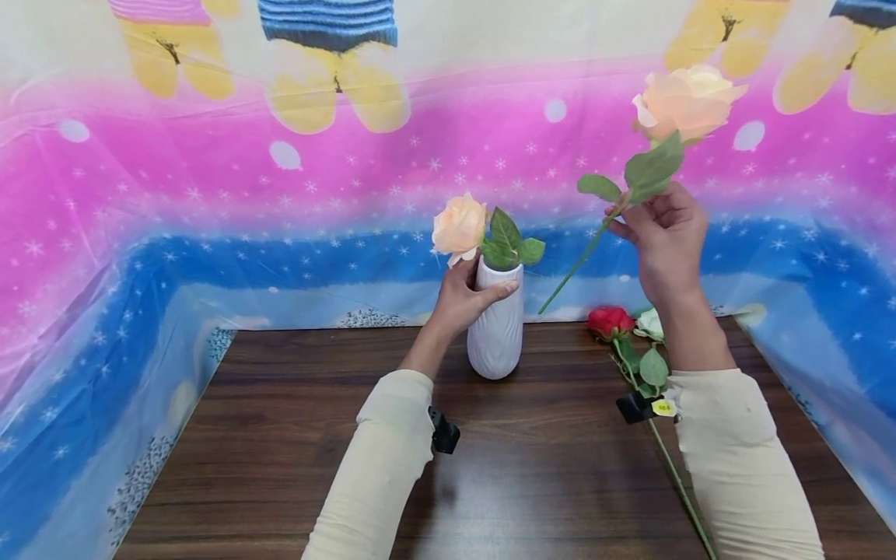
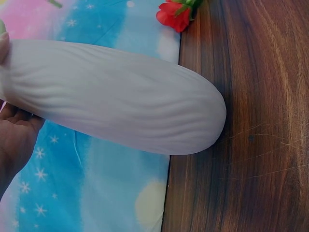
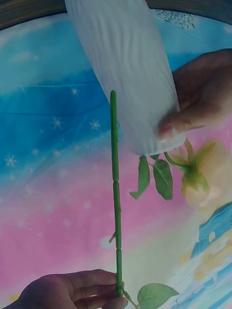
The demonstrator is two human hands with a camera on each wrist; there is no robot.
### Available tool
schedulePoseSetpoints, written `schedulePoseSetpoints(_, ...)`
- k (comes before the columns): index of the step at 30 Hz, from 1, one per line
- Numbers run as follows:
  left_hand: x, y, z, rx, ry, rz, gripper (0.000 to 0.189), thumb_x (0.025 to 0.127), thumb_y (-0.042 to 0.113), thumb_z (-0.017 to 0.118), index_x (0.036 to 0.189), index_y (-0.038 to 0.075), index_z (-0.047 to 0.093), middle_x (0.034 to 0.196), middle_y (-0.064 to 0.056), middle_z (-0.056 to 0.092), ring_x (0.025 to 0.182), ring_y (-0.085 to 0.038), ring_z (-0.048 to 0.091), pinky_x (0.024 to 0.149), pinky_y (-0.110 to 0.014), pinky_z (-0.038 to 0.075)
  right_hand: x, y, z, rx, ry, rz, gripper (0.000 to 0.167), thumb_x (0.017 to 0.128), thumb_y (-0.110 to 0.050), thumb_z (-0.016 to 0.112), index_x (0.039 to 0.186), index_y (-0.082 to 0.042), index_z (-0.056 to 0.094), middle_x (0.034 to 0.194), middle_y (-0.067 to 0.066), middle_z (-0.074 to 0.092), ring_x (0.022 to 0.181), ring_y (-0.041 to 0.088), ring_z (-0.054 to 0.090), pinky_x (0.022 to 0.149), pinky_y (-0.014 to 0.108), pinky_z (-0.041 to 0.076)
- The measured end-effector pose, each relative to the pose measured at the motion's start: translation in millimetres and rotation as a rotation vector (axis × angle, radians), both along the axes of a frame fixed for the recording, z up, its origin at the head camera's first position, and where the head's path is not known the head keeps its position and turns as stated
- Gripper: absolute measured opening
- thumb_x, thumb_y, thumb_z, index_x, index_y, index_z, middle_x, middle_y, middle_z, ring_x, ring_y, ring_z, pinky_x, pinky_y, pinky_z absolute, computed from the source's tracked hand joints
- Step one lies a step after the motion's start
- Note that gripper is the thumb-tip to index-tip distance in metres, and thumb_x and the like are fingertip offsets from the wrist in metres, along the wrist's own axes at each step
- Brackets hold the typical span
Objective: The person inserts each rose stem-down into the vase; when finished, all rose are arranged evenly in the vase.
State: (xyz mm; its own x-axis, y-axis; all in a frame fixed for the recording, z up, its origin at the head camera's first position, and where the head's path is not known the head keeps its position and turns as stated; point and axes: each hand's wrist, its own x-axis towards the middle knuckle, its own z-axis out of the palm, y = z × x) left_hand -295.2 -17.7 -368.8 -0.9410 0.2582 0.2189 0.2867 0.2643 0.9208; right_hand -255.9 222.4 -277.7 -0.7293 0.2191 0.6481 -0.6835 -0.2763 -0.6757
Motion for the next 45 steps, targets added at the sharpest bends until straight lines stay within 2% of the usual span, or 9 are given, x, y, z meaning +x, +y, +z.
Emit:
schedulePoseSetpoints(7,-0.4,-0.1,-0.7,-0.003,-0.013,0.001,0.08,0.091,0.03,0.077,0.157,0.007,0.038,0.144,-0.016,0.061,0.13,-0.03,0.063,0.108,-0.048,0.053,0.0,-4.8,11.3,-0.043,0.077,-0.055,0.012,0.095,0.008,0.063,0.095,0.004,0.074,0.075,0.002,0.073,0.072,0.014,0.073,0.069,0.026,0.063)
schedulePoseSetpoints(12,-0.5,0.5,-0.9,-0.006,-0.01,0.0,0.079,0.091,0.03,0.077,0.157,0.008,0.039,0.143,-0.015,0.062,0.128,-0.03,0.064,0.107,-0.048,0.053,0.9,-6.9,22.9,-0.136,0.104,-0.058,0.006,0.092,0.006,0.067,0.096,0.006,0.072,0.075,0.008,0.07,0.073,0.019,0.073,0.068,0.03,0.064)
schedulePoseSetpoints(18,-1.6,0.0,-1.2,0.0,0.005,0.001,0.076,0.091,0.03,0.077,0.155,0.009,0.042,0.142,-0.015,0.062,0.127,-0.03,0.065,0.106,-0.048,0.054,1.5,-10.8,36.4,-0.232,0.109,-0.034,0.005,0.091,0.01,0.066,0.093,0.007,0.069,0.074,0.01,0.066,0.074,0.021,0.072,0.067,0.033,0.064)
schedulePoseSetpoints(23,-2.1,0.2,-1.9,-0.002,0.001,0.003,0.077,0.091,0.03,0.077,0.156,0.009,0.041,0.144,-0.015,0.061,0.129,-0.03,0.064,0.107,-0.048,0.053,2.0,-14.3,43.0,-0.294,0.131,0.038,0.007,0.089,0.016,0.065,0.093,0.01,0.067,0.074,0.013,0.068,0.073,0.025,0.073,0.068,0.036,0.064)
schedulePoseSetpoints(28,-1.2,0.6,-1.4,-0.006,-0.004,0.004,0.076,0.091,0.031,0.077,0.155,0.009,0.042,0.143,-0.014,0.062,0.129,-0.029,0.064,0.107,-0.048,0.053,1.7,-19.5,43.6,-0.219,0.164,0.027,0.013,0.091,0.017,0.062,0.095,0.008,0.07,0.077,0.012,0.072,0.077,0.023,0.075,0.071,0.034,0.064)
schedulePoseSetpoints(34,-1.5,0.1,-1.8,-0.001,0.013,0.0,0.076,0.091,0.03,0.077,0.155,0.008,0.042,0.143,-0.015,0.062,0.128,-0.029,0.064,0.106,-0.048,0.054,-0.9,-29.5,37.0,-0.029,0.132,-0.089,0.012,0.091,0.007,0.069,0.096,-0.001,0.075,0.078,0.003,0.075,0.08,0.015,0.077,0.073,0.029,0.063)
schedulePoseSetpoints(37,-2.0,0.2,-2.0,0.001,0.021,-0.001,0.075,0.091,0.03,0.078,0.154,0.008,0.044,0.141,-0.015,0.063,0.126,-0.029,0.065,0.105,-0.048,0.054,-3.9,-34.7,32.0,0.056,0.13,-0.124,0.016,0.091,0.007,0.068,0.097,-0.006,0.077,0.079,-0.003,0.076,0.08,0.011,0.077,0.073,0.026,0.063)
schedulePoseSetpoints(45,-2.3,1.4,-2.3,0.012,0.027,-0.001,0.073,0.091,0.028,0.078,0.153,0.009,0.045,0.139,-0.015,0.065,0.124,-0.03,0.067,0.104,-0.047,0.055,-12.4,-47.6,18.2,0.178,0.1,-0.082,0.029,0.093,0.01,0.064,0.104,-0.013,0.078,0.084,-0.009,0.078,0.077,0.006,0.076,0.072,0.022,0.062)
